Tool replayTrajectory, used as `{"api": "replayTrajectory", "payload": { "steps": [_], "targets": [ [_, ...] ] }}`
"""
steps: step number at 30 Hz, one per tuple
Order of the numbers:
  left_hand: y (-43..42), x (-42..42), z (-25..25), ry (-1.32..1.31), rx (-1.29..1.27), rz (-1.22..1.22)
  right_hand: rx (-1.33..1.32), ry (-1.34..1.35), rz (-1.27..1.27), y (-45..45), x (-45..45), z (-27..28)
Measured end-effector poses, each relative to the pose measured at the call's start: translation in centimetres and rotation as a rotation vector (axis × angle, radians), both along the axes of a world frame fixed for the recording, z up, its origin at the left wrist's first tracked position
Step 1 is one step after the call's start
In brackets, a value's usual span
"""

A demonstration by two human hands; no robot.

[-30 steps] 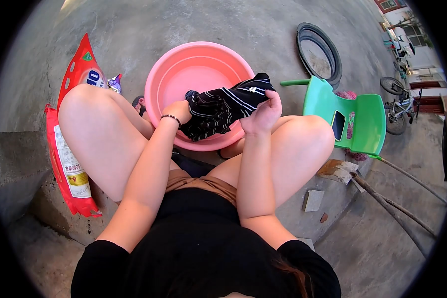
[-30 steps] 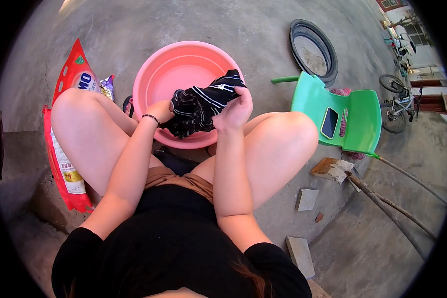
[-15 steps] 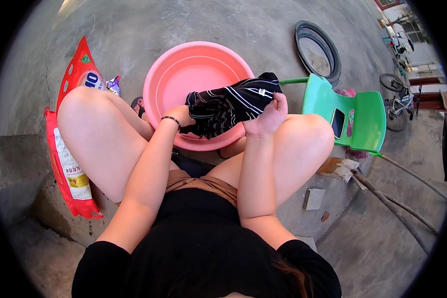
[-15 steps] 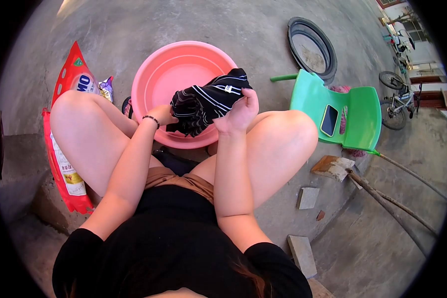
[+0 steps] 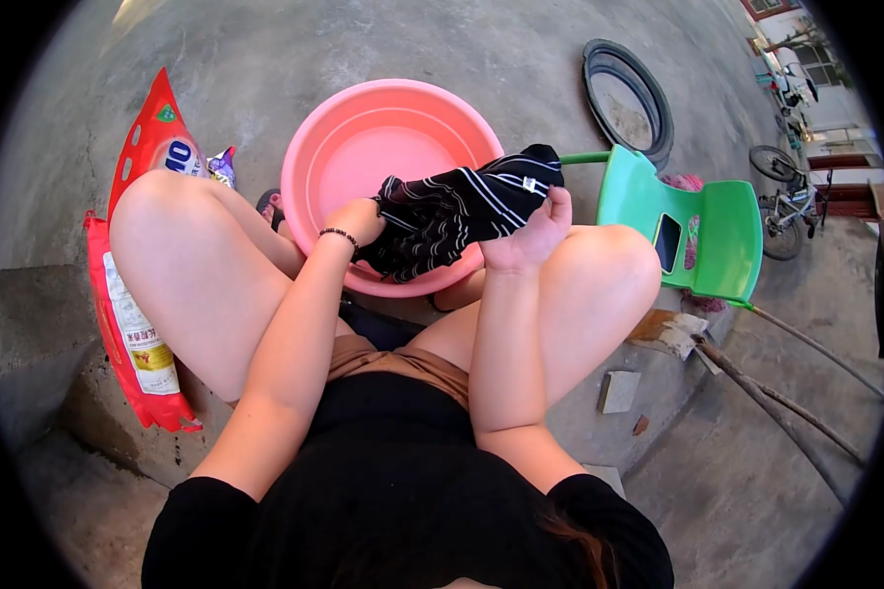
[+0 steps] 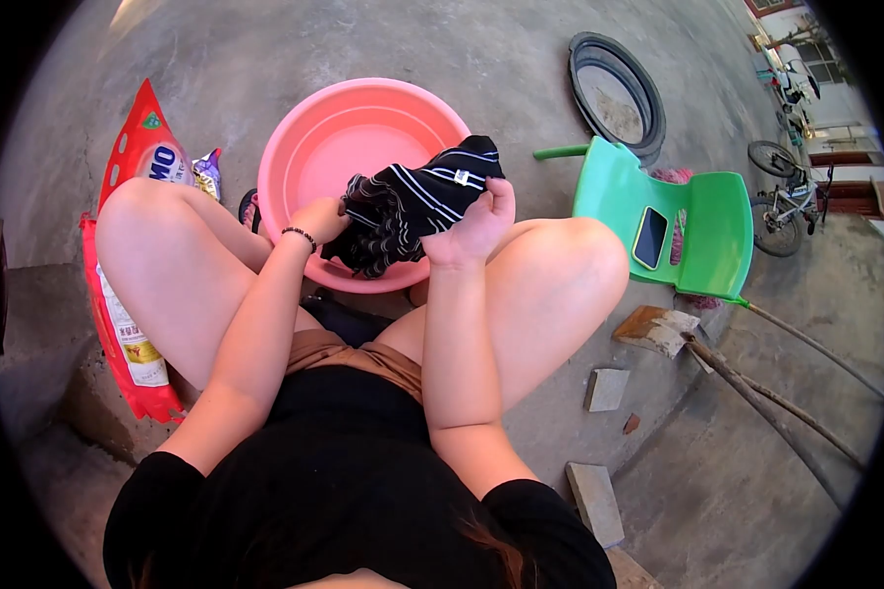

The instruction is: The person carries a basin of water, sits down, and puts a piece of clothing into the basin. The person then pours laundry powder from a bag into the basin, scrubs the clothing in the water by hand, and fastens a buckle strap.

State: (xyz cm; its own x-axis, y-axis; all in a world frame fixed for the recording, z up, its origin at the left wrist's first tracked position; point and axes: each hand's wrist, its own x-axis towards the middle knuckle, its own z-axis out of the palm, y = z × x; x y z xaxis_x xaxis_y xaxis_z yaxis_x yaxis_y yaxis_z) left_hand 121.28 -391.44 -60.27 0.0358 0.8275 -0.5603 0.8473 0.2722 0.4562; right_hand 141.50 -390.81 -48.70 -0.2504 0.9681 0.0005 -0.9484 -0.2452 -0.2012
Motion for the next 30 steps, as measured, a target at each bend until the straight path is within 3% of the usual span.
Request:
{"api": "replayTrajectory", "payload": {
  "steps": [15, 18, 22, 23, 25, 27, 30],
  "targets": [
    [1.0, -1.7, 3.6, -0.513, 0.457, 0.368, -0.119, -0.276, -0.238, 1.1, -0.2, 0.5],
    [1.2, -1.8, 4.3, -0.965, 0.456, 0.542, -0.057, -0.326, -0.29, 2.0, 0.3, -0.7],
    [1.2, -2.8, 6.1, -1.272, 0.356, 0.69, -0.087, -0.887, -0.23, 3.0, -0.1, -2.2],
    [1.3, -3.1, 6.4, -1.311, 0.337, 0.716, -0.073, -1.171, -0.208, 3.2, -0.4, -2.7],
    [1.1, -3.2, 7.3, -1.409, 0.295, 0.745, -0.074, -1.733, 0.088, 2.9, -0.7, -3.3],
    [0.9, -3.2, 7.9, -1.491, 0.276, 0.78, 0.162, -2.186, 0.23, 3.0, -1.3, -6.4],
    [0.8, -2.8, 8.4, -1.58, 0.264, 0.841, 0.212, -2.191, 0.134, 2.0, -2.4, -7.3]
  ]
}}
